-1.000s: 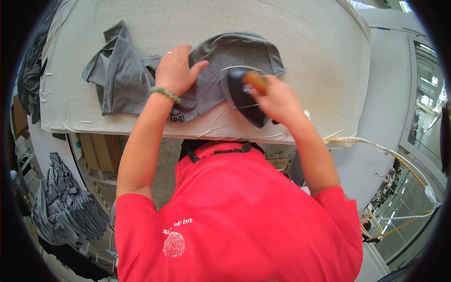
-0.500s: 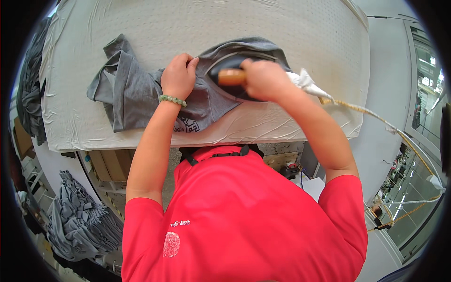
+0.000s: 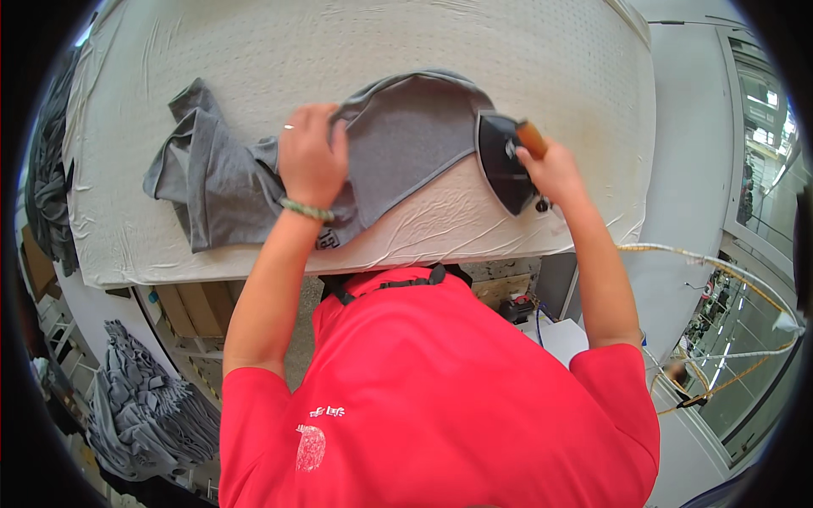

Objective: The person is ironing grey sweatshirts on an industrial ironing table.

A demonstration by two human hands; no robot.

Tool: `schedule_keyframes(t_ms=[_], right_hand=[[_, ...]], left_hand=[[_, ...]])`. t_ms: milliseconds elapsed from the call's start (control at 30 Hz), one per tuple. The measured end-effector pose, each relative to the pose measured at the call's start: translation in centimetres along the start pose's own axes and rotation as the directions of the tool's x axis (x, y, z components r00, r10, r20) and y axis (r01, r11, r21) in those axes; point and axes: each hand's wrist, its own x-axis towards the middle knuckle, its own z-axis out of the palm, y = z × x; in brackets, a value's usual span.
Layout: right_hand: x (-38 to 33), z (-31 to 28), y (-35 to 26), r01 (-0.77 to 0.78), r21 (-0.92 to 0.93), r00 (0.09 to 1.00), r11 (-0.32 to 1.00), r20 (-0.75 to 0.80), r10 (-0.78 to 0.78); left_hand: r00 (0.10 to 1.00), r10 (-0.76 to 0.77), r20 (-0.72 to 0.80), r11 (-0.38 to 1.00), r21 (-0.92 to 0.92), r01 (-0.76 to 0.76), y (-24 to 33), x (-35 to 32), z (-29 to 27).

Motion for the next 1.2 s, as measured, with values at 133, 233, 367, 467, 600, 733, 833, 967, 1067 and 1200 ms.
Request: schedule_keyframes(t_ms=[133, 233, 367, 467, 600, 733, 833, 967, 1067, 1200], right_hand=[[-2.6, -0.4, 5.2, -0.052, -0.008, 0.994, 0.999, -0.094, 0.051], [-2.2, -1.1, 8.1, -0.158, 0.017, 0.968, 0.987, -0.192, 0.159], [-1.2, -1.7, 10.1, -0.299, 0.068, 0.950, 0.952, -0.068, 0.304], [-1.7, -3.1, 8.9, -0.359, 0.112, 0.933, 0.927, 0.035, 0.357], [-1.5, -3.4, 8.0, -0.377, 0.139, 0.926, 0.916, 0.080, 0.369], [-1.2, -0.3, 3.5, 0.027, 0.029, 0.999, 0.999, -0.046, -0.025], [-2.9, 0.0, -6.5, 0.262, -0.053, 0.955, 0.964, 0.157, -0.251], [-5.7, 2.1, -19.0, 0.589, 0.061, 0.744, 0.806, 0.349, -0.570], [-6.7, 3.4, -27.6, 0.714, 0.110, 0.642, 0.691, 0.291, -0.709], [-2.6, 2.8, -32.7, 0.708, 0.021, 0.659, 0.706, 0.338, -0.672]], left_hand=[[0.873, 0.391, 0.291, 0.918, -0.049, -0.394, 9.4, -2.4, 4.9], [0.856, 0.400, 0.327, 0.817, 0.298, -0.495, 13.3, -3.5, 12.6], [0.891, 0.142, 0.432, 0.913, 0.290, -0.287, 13.6, 0.0, 13.5], [0.942, -0.100, 0.320, 0.960, -0.218, 0.176, 10.2, 0.2, 7.1], [0.714, -0.633, 0.299, 0.086, -0.890, 0.448, 2.8, -7.9, -5.8], [0.526, -0.770, 0.360, -0.257, -0.931, 0.260, 0.4, -12.9, -8.8], [0.488, -0.819, 0.302, -0.204, -0.948, 0.245, 0.9, -15.3, -8.9], [0.540, -0.819, 0.195, -0.007, -0.944, 0.331, 0.8, -16.9, -8.9], [0.572, -0.785, 0.237, -0.020, -0.933, 0.360, 0.0, -18.3, -9.1], [0.553, -0.814, 0.178, 0.026, -0.940, 0.341, -1.2, -19.5, -9.5]])
